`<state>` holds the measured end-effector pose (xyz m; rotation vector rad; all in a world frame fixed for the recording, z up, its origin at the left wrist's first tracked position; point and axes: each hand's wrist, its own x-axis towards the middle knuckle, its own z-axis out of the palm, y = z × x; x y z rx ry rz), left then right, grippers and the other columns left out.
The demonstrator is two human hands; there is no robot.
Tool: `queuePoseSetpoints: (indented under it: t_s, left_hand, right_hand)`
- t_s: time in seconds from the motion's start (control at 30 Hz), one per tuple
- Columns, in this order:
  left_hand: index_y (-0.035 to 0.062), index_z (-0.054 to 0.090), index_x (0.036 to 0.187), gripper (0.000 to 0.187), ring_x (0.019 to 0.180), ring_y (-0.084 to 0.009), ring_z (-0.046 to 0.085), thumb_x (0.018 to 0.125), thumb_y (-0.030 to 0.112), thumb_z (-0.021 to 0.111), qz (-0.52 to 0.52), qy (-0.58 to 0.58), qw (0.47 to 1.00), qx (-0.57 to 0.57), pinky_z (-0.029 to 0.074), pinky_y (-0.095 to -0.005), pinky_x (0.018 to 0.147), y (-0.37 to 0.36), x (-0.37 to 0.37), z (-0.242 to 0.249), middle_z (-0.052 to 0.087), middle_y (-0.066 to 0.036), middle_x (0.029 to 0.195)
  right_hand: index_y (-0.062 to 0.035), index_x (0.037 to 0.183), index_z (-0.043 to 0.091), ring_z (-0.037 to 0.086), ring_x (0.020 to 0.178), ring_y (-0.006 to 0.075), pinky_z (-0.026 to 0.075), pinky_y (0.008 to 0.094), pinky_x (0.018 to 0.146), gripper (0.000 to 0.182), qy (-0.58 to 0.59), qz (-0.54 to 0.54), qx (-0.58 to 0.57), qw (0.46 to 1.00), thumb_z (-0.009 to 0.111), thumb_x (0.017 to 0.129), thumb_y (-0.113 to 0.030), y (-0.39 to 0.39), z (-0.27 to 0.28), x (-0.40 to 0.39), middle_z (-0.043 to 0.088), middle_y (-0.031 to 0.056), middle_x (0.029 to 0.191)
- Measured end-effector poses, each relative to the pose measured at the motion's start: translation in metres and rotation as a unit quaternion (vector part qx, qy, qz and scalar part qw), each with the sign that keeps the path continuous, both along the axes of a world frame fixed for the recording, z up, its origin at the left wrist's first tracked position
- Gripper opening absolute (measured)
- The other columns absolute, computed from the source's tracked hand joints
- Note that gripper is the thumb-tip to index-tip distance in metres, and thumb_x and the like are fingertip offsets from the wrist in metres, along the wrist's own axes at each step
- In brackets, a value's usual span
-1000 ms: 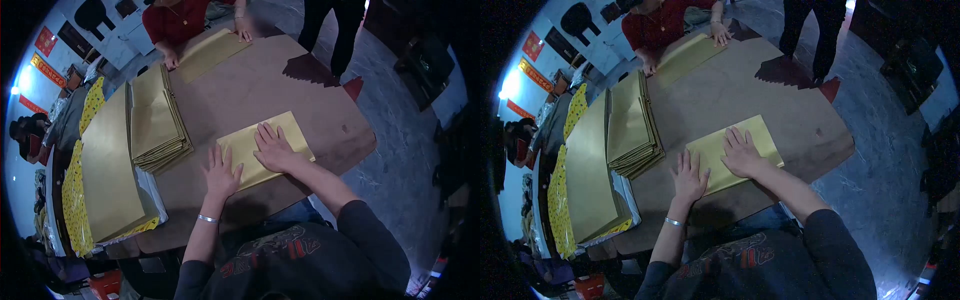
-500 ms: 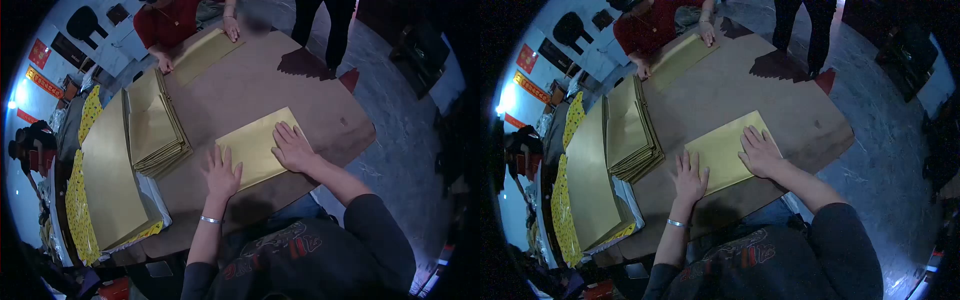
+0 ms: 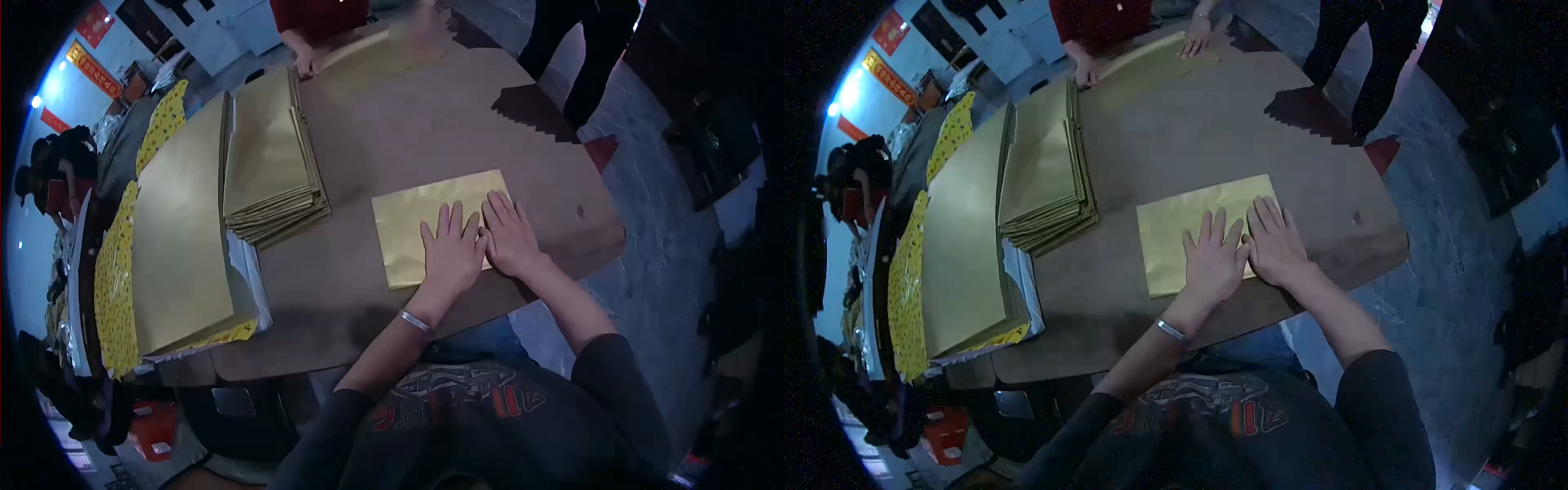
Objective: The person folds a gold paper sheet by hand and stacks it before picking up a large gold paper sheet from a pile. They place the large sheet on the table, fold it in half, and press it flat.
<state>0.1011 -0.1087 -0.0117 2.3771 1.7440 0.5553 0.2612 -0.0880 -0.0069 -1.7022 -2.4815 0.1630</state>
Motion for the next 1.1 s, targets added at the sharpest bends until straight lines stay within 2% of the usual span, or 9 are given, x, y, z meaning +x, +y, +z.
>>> queuePoseSetpoints:
  t_s: [0.17, 0.23, 0.33, 0.5, 0.6, 0.73, 0.8, 1.0, 1.1]
  left_hand:
    - [0.0126, 0.048, 0.141, 0.056, 0.143, -0.0363, 0.027, 0.093, 0.041, 0.053, -0.003, 0.021, 1.000, 0.011, 0.024, -0.0676, 0.107, -0.016, -0.040, 0.006, 0.034, -0.018, 0.152]
    - [0.0128, 0.048, 0.141, 0.057, 0.144, -0.0364, 0.026, 0.093, 0.043, 0.054, 0.001, 0.018, 1.000, 0.010, 0.023, -0.0679, 0.108, -0.020, -0.058, 0.006, 0.033, -0.018, 0.153]
    - [0.0134, 0.044, 0.145, 0.063, 0.146, -0.0367, 0.023, 0.093, 0.048, 0.052, 0.021, 0.066, 0.997, -0.026, 0.020, -0.0706, 0.108, -0.025, -0.090, 0.010, 0.029, -0.017, 0.156]
    - [0.0119, 0.042, 0.146, 0.067, 0.145, -0.0392, 0.022, 0.093, 0.052, 0.050, 0.020, 0.091, 0.995, -0.026, 0.020, -0.0735, 0.106, -0.027, -0.107, 0.011, 0.028, -0.019, 0.156]
    - [0.0121, 0.042, 0.146, 0.068, 0.145, -0.0404, 0.023, 0.093, 0.052, 0.051, 0.018, 0.104, 0.994, -0.023, 0.020, -0.0743, 0.105, -0.026, -0.107, 0.008, 0.028, -0.019, 0.156]
    - [0.0118, 0.042, 0.146, 0.069, 0.145, -0.0393, 0.022, 0.092, 0.053, 0.051, 0.022, 0.106, 0.993, -0.045, 0.019, -0.0734, 0.106, -0.025, -0.106, 0.010, 0.028, -0.019, 0.156]
    - [0.0121, 0.042, 0.146, 0.068, 0.145, -0.0387, 0.023, 0.092, 0.053, 0.051, 0.015, 0.113, 0.993, -0.038, 0.019, -0.0729, 0.107, -0.024, -0.107, 0.011, 0.027, -0.019, 0.156]
    - [0.0114, 0.039, 0.147, 0.069, 0.146, -0.0392, 0.020, 0.092, 0.051, 0.051, 0.021, 0.114, 0.990, -0.082, 0.018, -0.0740, 0.107, -0.026, -0.105, 0.021, 0.024, -0.019, 0.158]
    - [0.0100, 0.038, 0.148, 0.071, 0.147, -0.0387, 0.018, 0.092, 0.052, 0.051, 0.034, 0.136, 0.984, -0.111, 0.015, -0.0759, 0.106, -0.024, -0.097, 0.026, 0.024, -0.020, 0.157]
  right_hand:
    - [0.0026, 0.143, 0.038, 0.024, 0.146, 0.0331, 0.020, 0.0529, 0.118, 0.056, -0.002, -0.004, 0.013, 1.000, 0.043, 0.099, -0.032, 0.000, 0.000, -0.001, 0.030, 0.0215, 0.154]
    - [0.0015, 0.142, 0.038, 0.025, 0.146, 0.0335, 0.022, 0.0530, 0.116, 0.054, -0.004, -0.006, 0.020, 1.000, 0.044, 0.098, -0.029, -0.002, 0.000, -0.001, 0.030, 0.0208, 0.154]
    - [0.0031, 0.142, 0.039, 0.024, 0.146, 0.0341, 0.019, 0.0545, 0.117, 0.056, 0.016, -0.003, 0.026, 1.000, 0.043, 0.098, -0.031, -0.002, -0.001, -0.001, 0.030, 0.0216, 0.154]
    - [0.0040, 0.142, 0.037, 0.019, 0.148, 0.0334, 0.015, 0.0560, 0.117, 0.057, -0.046, -0.012, -0.010, 0.999, 0.041, 0.098, -0.033, 0.001, 0.004, -0.010, 0.027, 0.0213, 0.156]
    - [0.0038, 0.145, 0.032, 0.019, 0.148, 0.0322, 0.016, 0.0540, 0.118, 0.059, 0.004, 0.076, -0.020, 0.997, 0.040, 0.099, -0.032, 0.008, -0.001, -0.040, 0.026, 0.0200, 0.156]
    - [0.0010, 0.144, 0.037, 0.021, 0.147, 0.0289, 0.017, 0.0525, 0.119, 0.057, 0.009, 0.196, -0.004, 0.981, 0.041, 0.099, -0.033, 0.017, 0.005, -0.089, 0.029, 0.0164, 0.156]
    - [0.0011, 0.146, 0.035, 0.020, 0.148, 0.0286, 0.016, 0.0514, 0.119, 0.058, 0.007, 0.178, -0.017, 0.984, 0.039, 0.100, -0.034, 0.024, 0.005, -0.082, 0.029, 0.0163, 0.156]
    - [0.0027, 0.148, 0.028, 0.013, 0.150, 0.0301, 0.013, 0.0507, 0.120, 0.063, 0.015, 0.009, -0.057, 0.998, 0.036, 0.101, -0.037, 0.053, 0.013, -0.007, 0.021, 0.0178, 0.159]
    - [0.0017, 0.150, 0.026, 0.012, 0.150, 0.0291, 0.012, 0.0515, 0.120, 0.063, -0.017, 0.009, -0.053, 0.998, 0.034, 0.101, -0.038, 0.057, 0.017, 0.003, 0.019, 0.0164, 0.160]
